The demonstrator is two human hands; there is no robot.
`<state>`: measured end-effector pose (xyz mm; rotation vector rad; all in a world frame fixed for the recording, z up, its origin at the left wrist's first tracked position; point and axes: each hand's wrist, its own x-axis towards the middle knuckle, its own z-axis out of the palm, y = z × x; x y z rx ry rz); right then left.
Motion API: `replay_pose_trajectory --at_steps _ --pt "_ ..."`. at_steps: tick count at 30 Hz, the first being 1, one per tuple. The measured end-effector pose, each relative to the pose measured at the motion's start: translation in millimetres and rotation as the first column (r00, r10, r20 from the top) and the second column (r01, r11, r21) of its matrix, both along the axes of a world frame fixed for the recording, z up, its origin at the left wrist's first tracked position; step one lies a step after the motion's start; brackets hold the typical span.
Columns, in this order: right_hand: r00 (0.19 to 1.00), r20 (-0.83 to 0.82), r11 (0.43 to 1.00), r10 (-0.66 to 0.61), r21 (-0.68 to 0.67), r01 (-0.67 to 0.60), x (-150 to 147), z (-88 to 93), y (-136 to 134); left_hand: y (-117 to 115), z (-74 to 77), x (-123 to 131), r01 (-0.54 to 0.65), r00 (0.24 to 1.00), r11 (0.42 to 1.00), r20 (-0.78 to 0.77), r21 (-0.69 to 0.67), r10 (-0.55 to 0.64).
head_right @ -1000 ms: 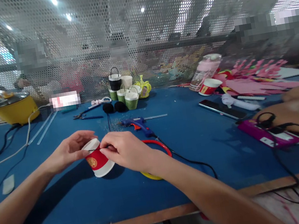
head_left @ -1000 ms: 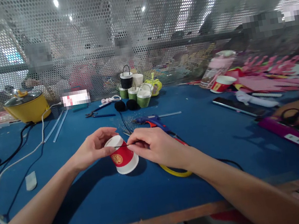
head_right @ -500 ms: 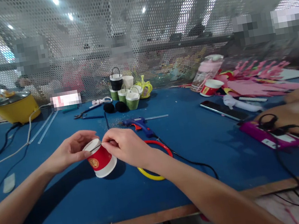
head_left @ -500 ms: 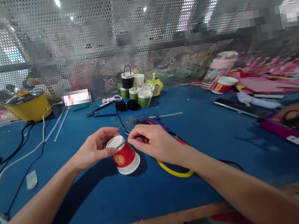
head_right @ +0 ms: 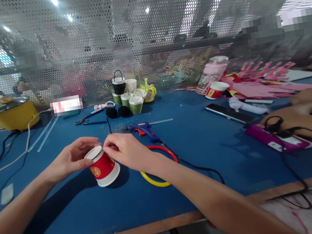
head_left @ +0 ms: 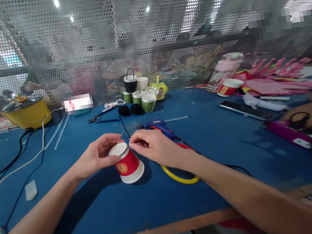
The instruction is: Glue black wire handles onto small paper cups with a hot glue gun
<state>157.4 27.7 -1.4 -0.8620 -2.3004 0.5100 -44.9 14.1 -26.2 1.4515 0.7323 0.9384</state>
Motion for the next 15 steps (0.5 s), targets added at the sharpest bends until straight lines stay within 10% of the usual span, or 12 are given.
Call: replay_pose_trajectory --at_steps 15 --pt "0.995 -0.037 0.981 0.089 -0.172 -0.094 0.3 -0.6 4.5 -1.4 3.9 -1.4 0.031 0.999 0.999 -0.019 -0.033 -0.031"
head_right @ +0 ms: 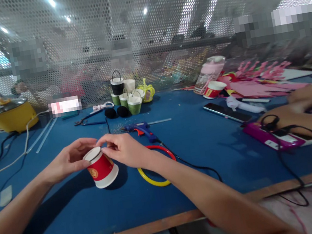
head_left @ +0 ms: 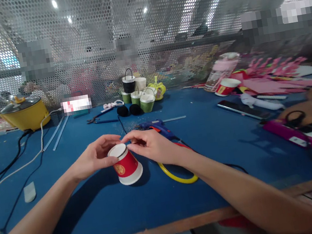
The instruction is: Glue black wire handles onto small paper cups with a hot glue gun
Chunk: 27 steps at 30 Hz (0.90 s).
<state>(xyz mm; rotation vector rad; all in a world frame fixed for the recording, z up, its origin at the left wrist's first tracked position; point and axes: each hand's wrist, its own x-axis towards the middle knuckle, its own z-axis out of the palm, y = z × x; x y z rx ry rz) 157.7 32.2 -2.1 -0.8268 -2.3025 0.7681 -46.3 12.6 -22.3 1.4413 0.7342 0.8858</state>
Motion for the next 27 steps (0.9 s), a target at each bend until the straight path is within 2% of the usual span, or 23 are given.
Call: replay_pose_trajectory --at_steps 5,10,14,21,27 --pt "0.996 -0.069 0.997 0.059 -0.048 -0.062 -0.5 -1.1 3.1 2.0 -3.1 -1.7 0.013 1.000 1.000 0.022 -0.009 -0.012" --pt "0.995 -0.080 0.997 0.057 -0.042 -0.061 -0.8 -2.8 5.3 3.9 -5.8 -1.7 0.043 0.995 0.999 0.091 -0.019 -0.041" --pt "0.996 -0.075 0.999 0.040 -0.025 -0.042 -0.8 -2.6 5.6 3.1 -5.6 0.4 0.064 0.994 0.998 0.086 -0.024 -0.062" --pt "0.998 -0.053 1.000 0.024 -0.004 -0.025 -2.5 -1.6 3.4 1.2 -7.2 5.4 -0.071 0.997 0.997 -0.026 0.005 0.071" --pt "0.999 -0.049 1.000 0.017 -0.021 -0.018 -3.4 -0.3 1.2 2.0 -7.8 5.4 -0.087 0.992 0.996 -0.087 0.033 0.089"
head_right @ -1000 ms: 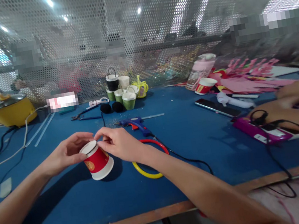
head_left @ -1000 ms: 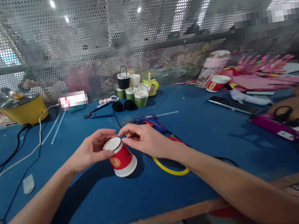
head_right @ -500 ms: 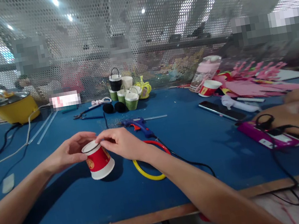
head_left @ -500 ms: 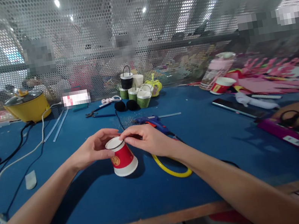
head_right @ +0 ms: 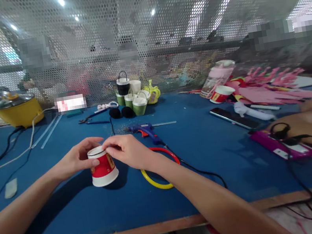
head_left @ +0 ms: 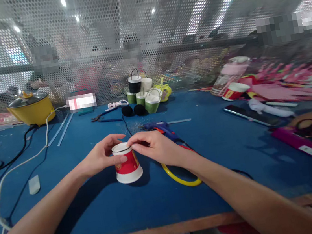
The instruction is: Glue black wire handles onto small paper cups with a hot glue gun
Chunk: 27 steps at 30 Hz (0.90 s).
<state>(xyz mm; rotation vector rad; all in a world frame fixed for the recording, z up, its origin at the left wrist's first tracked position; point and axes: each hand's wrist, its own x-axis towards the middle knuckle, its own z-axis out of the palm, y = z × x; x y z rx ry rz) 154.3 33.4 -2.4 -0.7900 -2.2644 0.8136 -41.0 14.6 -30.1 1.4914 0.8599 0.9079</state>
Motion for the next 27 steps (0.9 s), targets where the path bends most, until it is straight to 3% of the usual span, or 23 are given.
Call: replay_pose_trajectory --at_steps 12,27 --pt "0.998 0.056 0.993 0.016 -0.120 -0.009 2.2 2.1 -1.1 0.1 2.1 -0.7 0.037 0.999 0.998 0.037 -0.059 -0.035" --pt "0.998 0.059 0.994 0.005 -0.110 0.002 1.0 -1.5 -0.3 2.8 -2.8 -2.1 0.053 0.996 0.997 0.081 -0.060 -0.048"
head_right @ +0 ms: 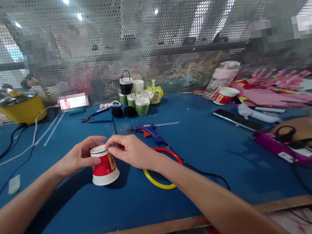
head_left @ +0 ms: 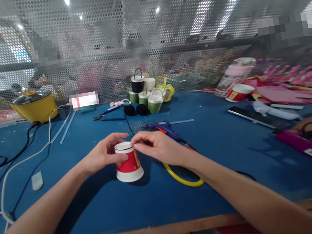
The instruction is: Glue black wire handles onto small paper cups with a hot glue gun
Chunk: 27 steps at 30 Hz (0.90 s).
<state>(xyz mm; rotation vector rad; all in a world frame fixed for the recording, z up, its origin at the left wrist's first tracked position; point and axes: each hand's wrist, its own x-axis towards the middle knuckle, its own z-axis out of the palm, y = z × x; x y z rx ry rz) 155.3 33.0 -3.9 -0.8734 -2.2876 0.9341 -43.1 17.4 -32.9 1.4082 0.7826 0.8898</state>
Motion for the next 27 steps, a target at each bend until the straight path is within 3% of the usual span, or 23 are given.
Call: replay_pose_trajectory --at_steps 6,15,20,27 --pt "1.000 -0.009 0.999 0.007 0.045 -0.007 -0.7 -0.2 -0.2 -1.4 0.4 3.3 -0.029 1.000 0.999 -0.007 0.043 0.029" --pt "1.000 0.024 0.996 -0.018 0.089 0.016 -4.3 0.5 -6.6 -7.7 5.7 7.6 -0.086 0.977 0.963 -0.170 0.257 0.132" --pt "1.000 0.008 0.996 -0.017 0.090 0.017 -4.6 2.9 -10.5 -11.4 8.4 11.0 -0.075 0.964 0.974 -0.234 0.216 0.126" --pt "0.997 0.046 0.996 -0.054 0.078 0.050 -1.5 8.3 -14.3 -13.5 6.9 13.7 -0.099 0.980 0.976 -0.149 0.194 0.129"
